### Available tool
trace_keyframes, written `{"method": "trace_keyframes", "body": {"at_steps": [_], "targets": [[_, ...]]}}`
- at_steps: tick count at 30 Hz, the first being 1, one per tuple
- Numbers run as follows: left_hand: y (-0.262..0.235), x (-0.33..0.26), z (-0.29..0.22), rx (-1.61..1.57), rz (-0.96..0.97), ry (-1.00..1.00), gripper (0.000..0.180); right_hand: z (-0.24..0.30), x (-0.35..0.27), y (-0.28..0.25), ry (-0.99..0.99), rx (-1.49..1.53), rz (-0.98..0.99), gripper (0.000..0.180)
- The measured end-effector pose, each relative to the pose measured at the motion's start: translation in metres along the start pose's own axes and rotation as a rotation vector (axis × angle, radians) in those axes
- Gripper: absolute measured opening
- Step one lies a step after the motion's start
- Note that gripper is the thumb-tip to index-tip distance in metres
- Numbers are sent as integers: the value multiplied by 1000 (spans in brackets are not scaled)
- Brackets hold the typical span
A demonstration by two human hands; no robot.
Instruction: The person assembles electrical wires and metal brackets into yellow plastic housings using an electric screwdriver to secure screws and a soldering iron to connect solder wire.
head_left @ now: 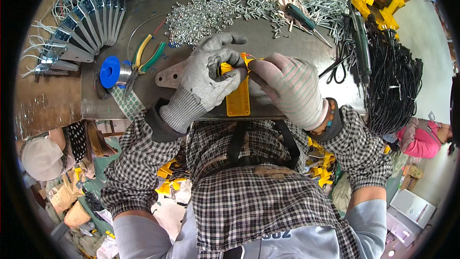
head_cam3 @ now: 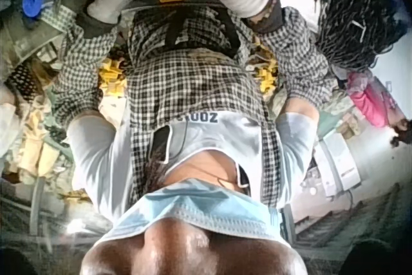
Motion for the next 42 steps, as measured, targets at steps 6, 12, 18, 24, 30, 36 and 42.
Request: {"method": "trace_keyframes", "body": {"at_steps": [6,12,18,24,30,36,42], "targets": [[-10,-7,-46,752,-131,526,11,-29,10,12,656,939,386,23],[-4,7,0,139,144,65,16,1,5,-4,-295,-68,33,26],[-8,-3,-38,646,-100,517,12,-37,7,25,720,1263,366,25],[-5,8,-9,200,44,203,11,-9,13,-4,-18,309,71,25],[-4,0,-43,843,-139,573,12,-28,13,5,576,731,452,32],[-9,7,-38,567,-86,485,15,-18,20,-7,-5,278,71,19],[-8,18,-12,342,52,183,13,-5,15,-12,-180,-54,39,16]]}}
Point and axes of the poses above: each hand's wrist, its own x-axis towards the middle knuckle, its own y-axis out of the palm, z = x × y, the point moved 5 cm from there along x, towards the middle knuckle, and after that the axes turned 9 degrees about x, right-handed, at the moved point
